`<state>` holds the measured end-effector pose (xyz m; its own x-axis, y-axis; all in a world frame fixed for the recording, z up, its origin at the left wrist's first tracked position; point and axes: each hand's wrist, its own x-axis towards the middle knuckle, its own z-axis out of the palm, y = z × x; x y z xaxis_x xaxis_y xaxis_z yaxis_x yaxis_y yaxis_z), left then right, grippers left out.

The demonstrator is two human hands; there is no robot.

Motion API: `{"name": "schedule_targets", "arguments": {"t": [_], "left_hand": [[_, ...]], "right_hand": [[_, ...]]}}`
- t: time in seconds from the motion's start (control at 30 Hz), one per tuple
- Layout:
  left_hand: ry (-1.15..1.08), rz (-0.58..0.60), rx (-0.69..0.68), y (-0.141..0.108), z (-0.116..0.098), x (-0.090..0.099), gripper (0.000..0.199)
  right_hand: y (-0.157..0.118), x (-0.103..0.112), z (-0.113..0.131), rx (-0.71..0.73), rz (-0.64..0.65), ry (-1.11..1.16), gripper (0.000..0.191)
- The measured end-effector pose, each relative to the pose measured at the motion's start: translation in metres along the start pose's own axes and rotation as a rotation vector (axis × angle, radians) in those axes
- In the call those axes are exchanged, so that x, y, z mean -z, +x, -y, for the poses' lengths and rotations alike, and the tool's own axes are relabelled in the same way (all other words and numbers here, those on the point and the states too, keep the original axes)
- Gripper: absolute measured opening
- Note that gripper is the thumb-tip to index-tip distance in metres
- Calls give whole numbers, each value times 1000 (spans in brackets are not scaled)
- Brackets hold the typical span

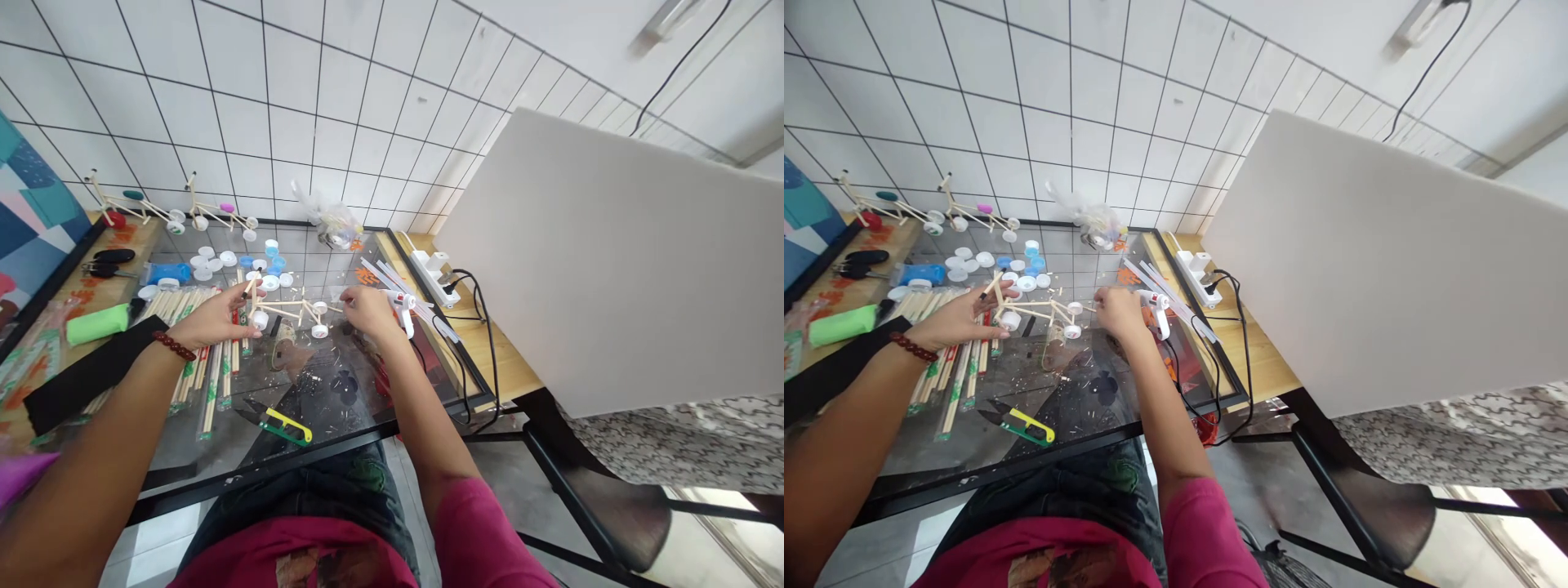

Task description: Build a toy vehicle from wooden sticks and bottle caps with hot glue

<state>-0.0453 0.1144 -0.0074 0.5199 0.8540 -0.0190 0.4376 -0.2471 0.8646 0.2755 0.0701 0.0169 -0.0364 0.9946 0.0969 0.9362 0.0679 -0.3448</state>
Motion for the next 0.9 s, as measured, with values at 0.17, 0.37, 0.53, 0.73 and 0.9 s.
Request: {"name": "schedule_targets", "arguments": {"t": [0.17, 0.37, 0.53, 0.73, 0.9], "left_hand": [[48, 2, 21, -3, -5, 2, 131], [144, 0, 23, -5, -7, 3, 124], [77, -10, 79, -6, -9, 2, 115], [-43, -23, 45, -5, -10, -2, 90], [-54, -49, 77, -3, -9, -4, 80]], "right_hand": [[18, -5, 11, -45, 143, -148, 24], [23, -8, 13, -118, 118, -150, 27], [-2, -7, 15, -15, -63, 135, 24], [-14, -33, 19, 202, -72, 623, 41], [-7, -45, 21, 221, -22, 640, 28]]}}
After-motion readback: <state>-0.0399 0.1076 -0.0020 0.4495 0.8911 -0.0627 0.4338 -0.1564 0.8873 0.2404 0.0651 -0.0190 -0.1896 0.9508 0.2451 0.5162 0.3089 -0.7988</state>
